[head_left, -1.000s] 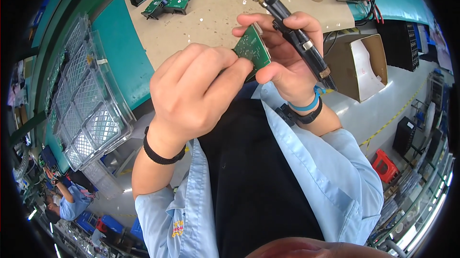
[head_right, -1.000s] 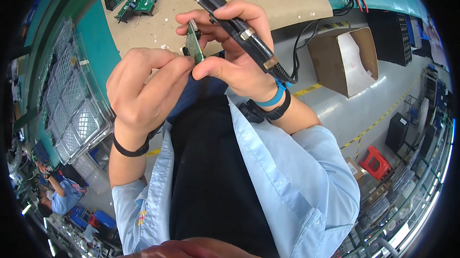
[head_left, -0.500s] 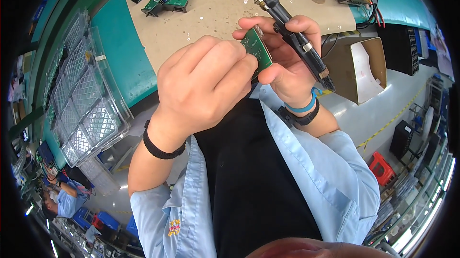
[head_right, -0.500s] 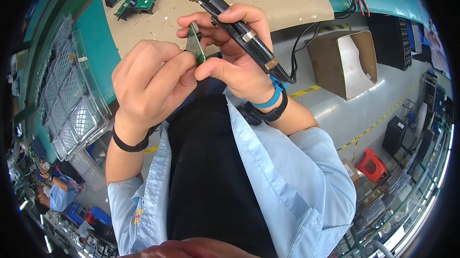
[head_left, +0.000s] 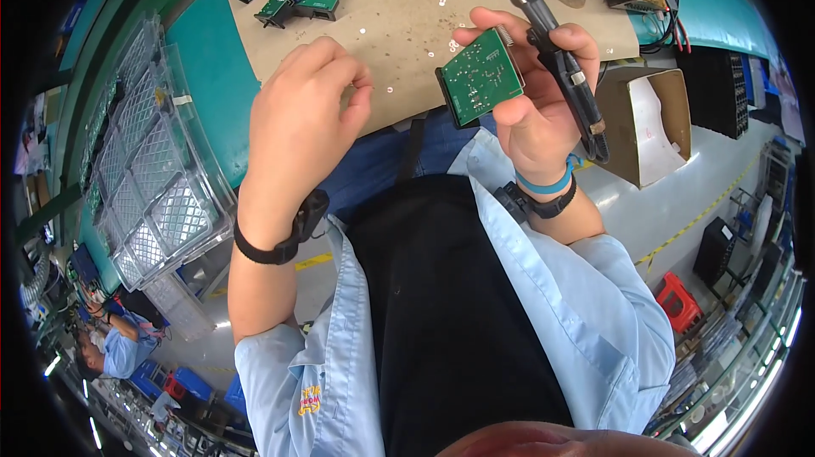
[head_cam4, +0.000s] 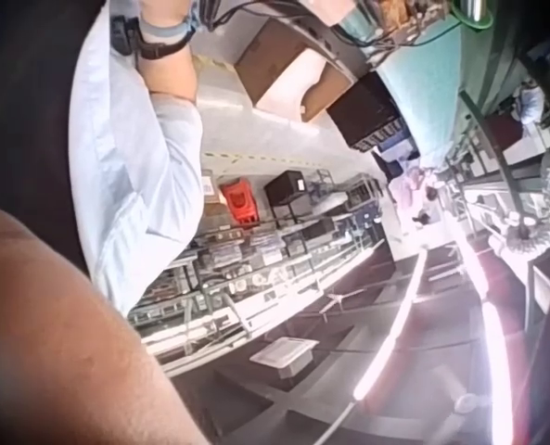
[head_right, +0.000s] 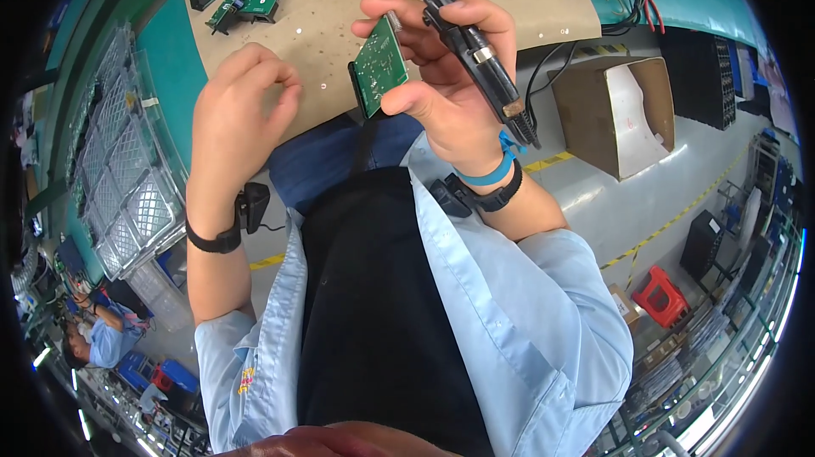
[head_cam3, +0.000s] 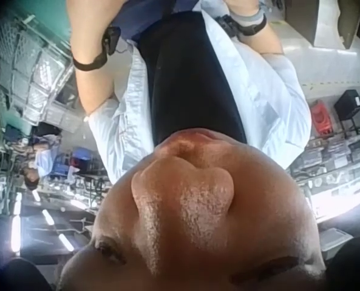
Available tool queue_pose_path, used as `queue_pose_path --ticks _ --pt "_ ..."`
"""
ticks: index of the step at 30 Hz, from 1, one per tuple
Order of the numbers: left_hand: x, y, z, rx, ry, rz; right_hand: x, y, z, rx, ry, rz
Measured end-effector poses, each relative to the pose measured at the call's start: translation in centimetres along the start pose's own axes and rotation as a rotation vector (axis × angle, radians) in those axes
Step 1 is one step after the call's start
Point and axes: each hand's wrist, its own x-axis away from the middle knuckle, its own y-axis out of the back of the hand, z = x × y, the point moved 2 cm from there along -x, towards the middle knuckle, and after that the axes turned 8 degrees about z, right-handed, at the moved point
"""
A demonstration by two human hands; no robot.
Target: The person picks up a circuit board from a tray, solders it with a soldering iron, and presses small white components onto it by hand. This process is repeated for several boards before they are returned to the tray.
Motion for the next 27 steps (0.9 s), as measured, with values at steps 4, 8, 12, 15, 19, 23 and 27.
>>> queue_pose_path --ticks 4,8,12,15,19,23,27 --pt "-0.2 -1.1 0.3 -0.024 0.048 0.145 0.1 0.0 -0.2 0.008 0.001 0.004" --pt "-0.6 -1.7 0.0 -0.112 0.079 0.169 0.1 0.3 -0.4 0.009 -0.002 0.011" --pt "-1.0 -1.2 0.0 -0.124 0.142 0.171 -0.2 0.2 -0.5 -0.001 0.008 -0.010" --pt "-1.1 -0.6 0.7 -0.075 0.210 0.214 -0.3 0.1 -0.4 -0.019 0.008 -0.011" --pt "-1.1 0.8 0.8 0.001 -0.045 0.015 -0.3 -0.5 -0.2 -0.048 -0.009 -0.027" --pt "-1.3 0.9 -3.2 0.553 -0.016 -0.084 -1.4 -1.9 -0.6 -0.053 -0.016 0.003" --pt "-0.9 2.7 -3.4 0.617 0.078 0.101 -2.1 -2.7 -0.9 0.010 0.031 0.037"
